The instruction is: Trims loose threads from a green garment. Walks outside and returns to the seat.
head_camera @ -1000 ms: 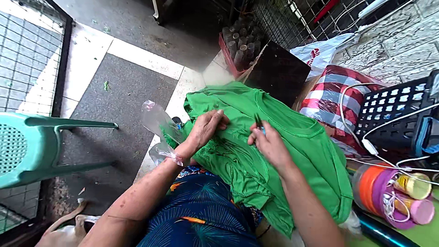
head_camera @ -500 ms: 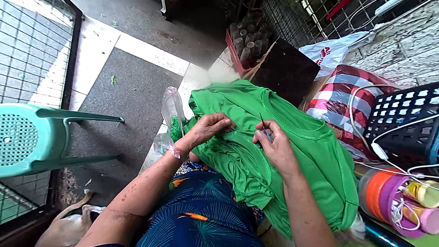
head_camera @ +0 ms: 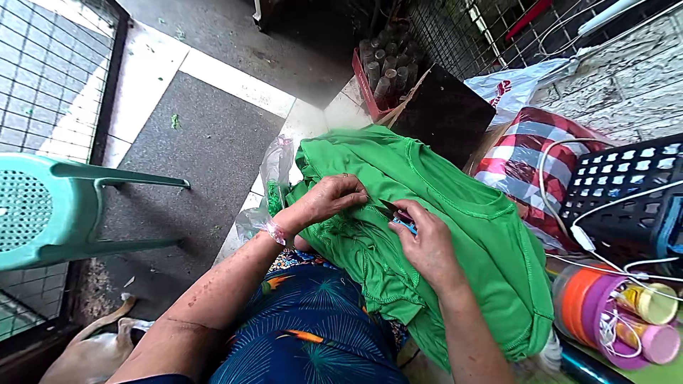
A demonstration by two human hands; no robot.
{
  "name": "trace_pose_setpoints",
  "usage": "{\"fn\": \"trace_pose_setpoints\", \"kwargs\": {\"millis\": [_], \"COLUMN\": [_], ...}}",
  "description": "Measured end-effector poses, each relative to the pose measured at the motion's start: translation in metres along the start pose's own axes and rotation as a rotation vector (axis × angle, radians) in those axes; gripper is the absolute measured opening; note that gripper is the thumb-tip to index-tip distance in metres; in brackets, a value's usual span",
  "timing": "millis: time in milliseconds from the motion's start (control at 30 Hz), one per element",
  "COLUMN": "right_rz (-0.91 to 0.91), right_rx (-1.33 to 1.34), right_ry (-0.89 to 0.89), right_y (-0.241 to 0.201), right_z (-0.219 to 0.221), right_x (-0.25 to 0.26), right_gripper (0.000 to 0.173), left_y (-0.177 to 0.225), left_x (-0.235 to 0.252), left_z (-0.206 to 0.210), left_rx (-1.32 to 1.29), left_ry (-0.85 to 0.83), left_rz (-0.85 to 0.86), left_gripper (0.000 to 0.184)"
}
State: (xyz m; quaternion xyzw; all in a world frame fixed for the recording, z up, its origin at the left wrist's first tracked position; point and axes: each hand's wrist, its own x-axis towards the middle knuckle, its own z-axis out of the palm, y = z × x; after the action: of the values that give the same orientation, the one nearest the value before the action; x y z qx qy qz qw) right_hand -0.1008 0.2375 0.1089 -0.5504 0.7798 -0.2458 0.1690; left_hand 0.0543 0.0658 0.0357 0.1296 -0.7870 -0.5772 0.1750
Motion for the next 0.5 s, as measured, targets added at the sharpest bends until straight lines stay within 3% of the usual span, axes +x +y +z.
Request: {"fn": "trace_pose_setpoints", "kwargs": {"millis": [200, 500], "right_rz": [-0.054, -0.133], "right_rx": [-0.232, -0.305], "right_ry": [-0.028, -0.077], "right_y": [-0.013, -0.015], "right_z": [0.001, 0.007], "right_x": [0.006, 0.016], "right_gripper": [0.021, 0.016], "left_y": [-0.001, 0.001], "left_x": [0.000, -0.003], "left_z": [0.004, 0.012], "left_rx": [-0.009, -0.012], "left_ry": [0.054, 0.126], "left_rz": [0.024, 0.057], "left_gripper": [0.018, 0.015]}}
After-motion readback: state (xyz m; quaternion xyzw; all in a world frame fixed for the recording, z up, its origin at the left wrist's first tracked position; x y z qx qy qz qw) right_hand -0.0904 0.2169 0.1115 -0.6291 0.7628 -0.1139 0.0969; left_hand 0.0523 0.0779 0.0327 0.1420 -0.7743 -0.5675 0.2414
